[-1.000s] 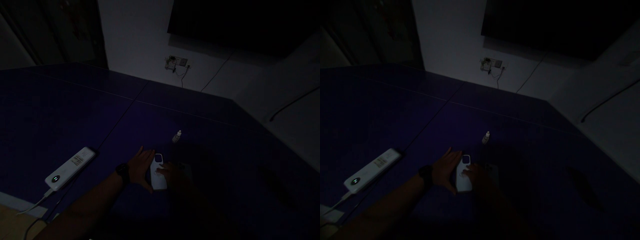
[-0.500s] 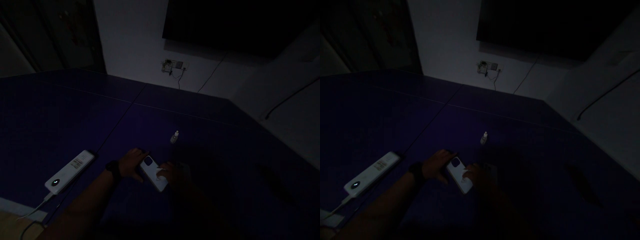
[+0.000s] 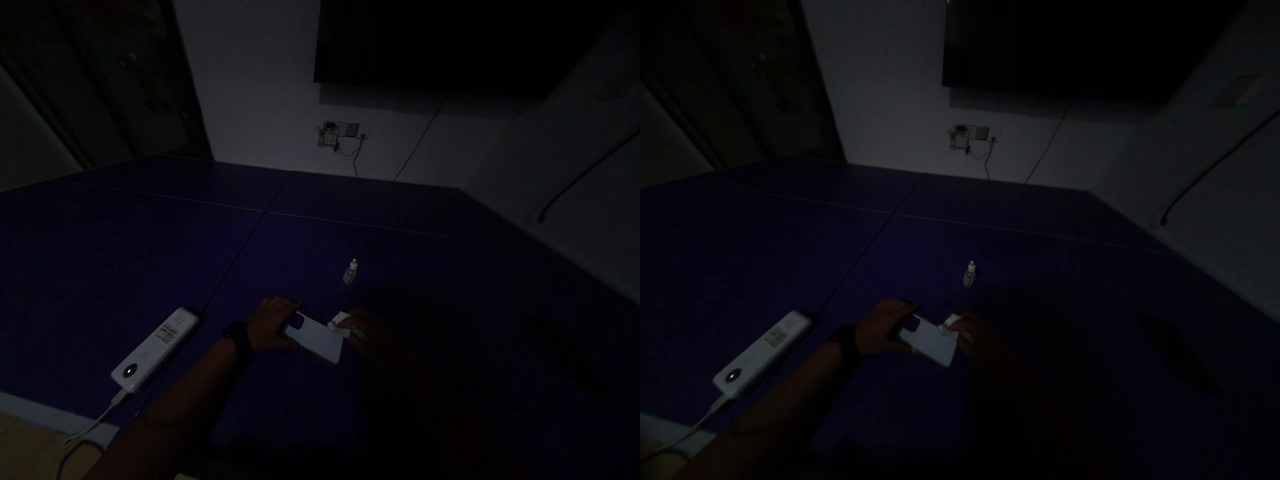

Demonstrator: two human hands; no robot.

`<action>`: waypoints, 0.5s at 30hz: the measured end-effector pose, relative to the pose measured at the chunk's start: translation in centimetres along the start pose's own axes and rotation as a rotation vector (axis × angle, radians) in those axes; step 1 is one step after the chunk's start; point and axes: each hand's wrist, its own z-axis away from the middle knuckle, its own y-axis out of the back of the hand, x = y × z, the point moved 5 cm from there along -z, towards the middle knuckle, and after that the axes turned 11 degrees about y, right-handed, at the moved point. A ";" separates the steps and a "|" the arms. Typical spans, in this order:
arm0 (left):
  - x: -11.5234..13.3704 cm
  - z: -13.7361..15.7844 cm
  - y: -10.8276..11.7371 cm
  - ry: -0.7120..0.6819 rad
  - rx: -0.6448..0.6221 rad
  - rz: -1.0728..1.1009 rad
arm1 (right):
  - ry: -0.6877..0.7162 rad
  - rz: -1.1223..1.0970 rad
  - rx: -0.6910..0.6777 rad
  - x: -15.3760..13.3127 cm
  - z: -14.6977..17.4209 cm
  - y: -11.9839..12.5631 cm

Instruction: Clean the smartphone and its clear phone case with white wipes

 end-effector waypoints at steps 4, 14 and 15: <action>0.4 1.0 -0.5 0.063 0.055 -0.005 | -0.043 -0.024 -0.054 -0.4 1.0 -1.9; -0.4 2.7 -0.9 0.023 0.058 0.062 | 0.078 0.224 -0.264 -2.9 -4.0 -6.3; -0.5 2.6 -1.0 0.019 0.047 0.067 | 0.101 0.263 -0.286 -3.0 -4.5 -6.9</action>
